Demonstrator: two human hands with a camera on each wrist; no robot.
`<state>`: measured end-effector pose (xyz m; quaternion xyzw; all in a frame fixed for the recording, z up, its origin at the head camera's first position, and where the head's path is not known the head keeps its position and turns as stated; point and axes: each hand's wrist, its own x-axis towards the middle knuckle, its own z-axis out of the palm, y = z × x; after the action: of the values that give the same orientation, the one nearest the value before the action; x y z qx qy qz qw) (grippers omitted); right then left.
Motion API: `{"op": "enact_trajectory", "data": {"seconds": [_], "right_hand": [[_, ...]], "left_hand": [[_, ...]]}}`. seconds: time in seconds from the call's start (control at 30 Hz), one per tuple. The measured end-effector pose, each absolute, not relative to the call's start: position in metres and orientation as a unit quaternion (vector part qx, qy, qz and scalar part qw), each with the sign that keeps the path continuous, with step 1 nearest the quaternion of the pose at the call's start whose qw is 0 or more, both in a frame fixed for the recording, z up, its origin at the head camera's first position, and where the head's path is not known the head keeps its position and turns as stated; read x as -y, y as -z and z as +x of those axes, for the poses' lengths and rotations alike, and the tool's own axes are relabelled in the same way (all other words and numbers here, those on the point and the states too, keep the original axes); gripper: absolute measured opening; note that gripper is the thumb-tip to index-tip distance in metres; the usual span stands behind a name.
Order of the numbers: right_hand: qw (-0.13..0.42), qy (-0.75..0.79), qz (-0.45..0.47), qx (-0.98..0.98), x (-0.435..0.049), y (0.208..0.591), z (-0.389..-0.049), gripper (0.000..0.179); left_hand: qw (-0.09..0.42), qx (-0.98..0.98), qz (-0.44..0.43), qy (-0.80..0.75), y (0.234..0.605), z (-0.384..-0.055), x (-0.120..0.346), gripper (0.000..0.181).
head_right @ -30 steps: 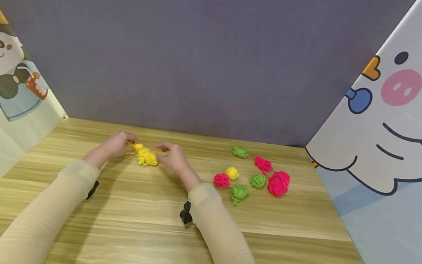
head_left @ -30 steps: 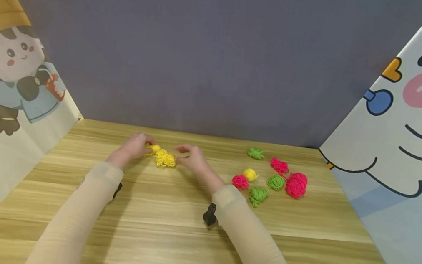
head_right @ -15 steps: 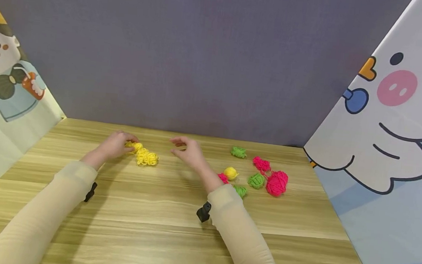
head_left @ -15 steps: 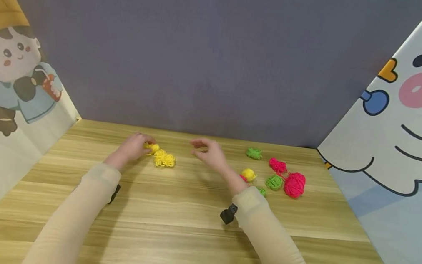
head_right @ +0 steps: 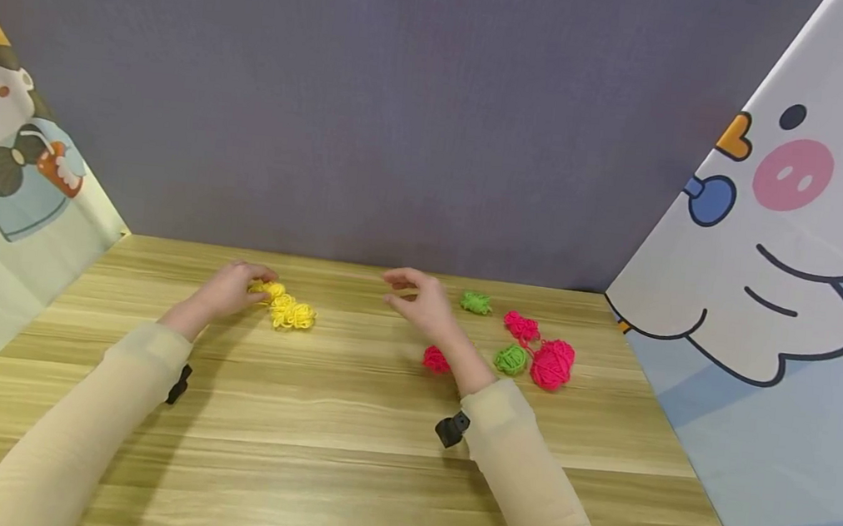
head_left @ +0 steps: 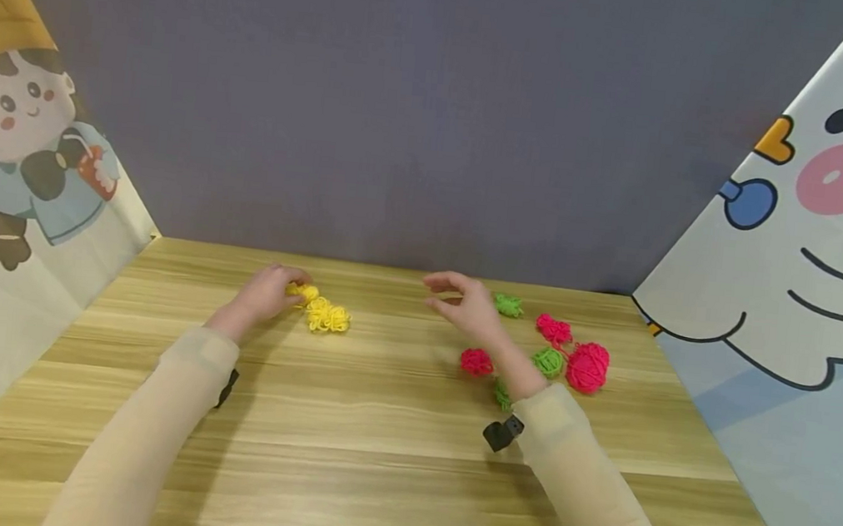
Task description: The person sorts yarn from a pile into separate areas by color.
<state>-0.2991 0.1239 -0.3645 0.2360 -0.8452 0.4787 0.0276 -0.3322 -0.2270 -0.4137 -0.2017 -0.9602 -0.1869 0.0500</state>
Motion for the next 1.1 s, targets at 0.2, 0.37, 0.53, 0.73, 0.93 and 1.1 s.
{"op": "enact_trajectory", "data": {"seconds": [0.2,0.37,0.53,0.73,0.93,1.1], "right_hand": [[0.028,-0.480,0.236,0.845,-0.143,0.360,-0.293,0.034],[0.030,-0.468,0.230,0.853,-0.158,0.363,-0.289,0.035],[0.027,-0.474,0.215,0.854,-0.175,0.364,-0.285,0.034],[0.043,-0.468,0.207,0.858,-0.195,0.369,-0.280,0.036],[0.067,-0.464,0.206,0.859,-0.215,0.380,-0.280,0.036],[0.076,-0.449,0.195,0.869,-0.229,0.389,-0.279,0.034]], "left_hand": [[0.052,0.958,-0.203,0.193,0.413,-0.330,0.229,0.039],[0.059,0.956,-0.209,0.199,0.411,-0.327,0.229,0.038],[0.062,0.951,-0.215,0.212,0.406,-0.319,0.228,0.039],[0.062,0.948,-0.214,0.229,0.405,-0.308,0.224,0.042],[0.064,0.948,-0.212,0.230,0.406,-0.300,0.220,0.045],[0.051,0.950,-0.201,0.234,0.407,-0.293,0.217,0.046]]}}
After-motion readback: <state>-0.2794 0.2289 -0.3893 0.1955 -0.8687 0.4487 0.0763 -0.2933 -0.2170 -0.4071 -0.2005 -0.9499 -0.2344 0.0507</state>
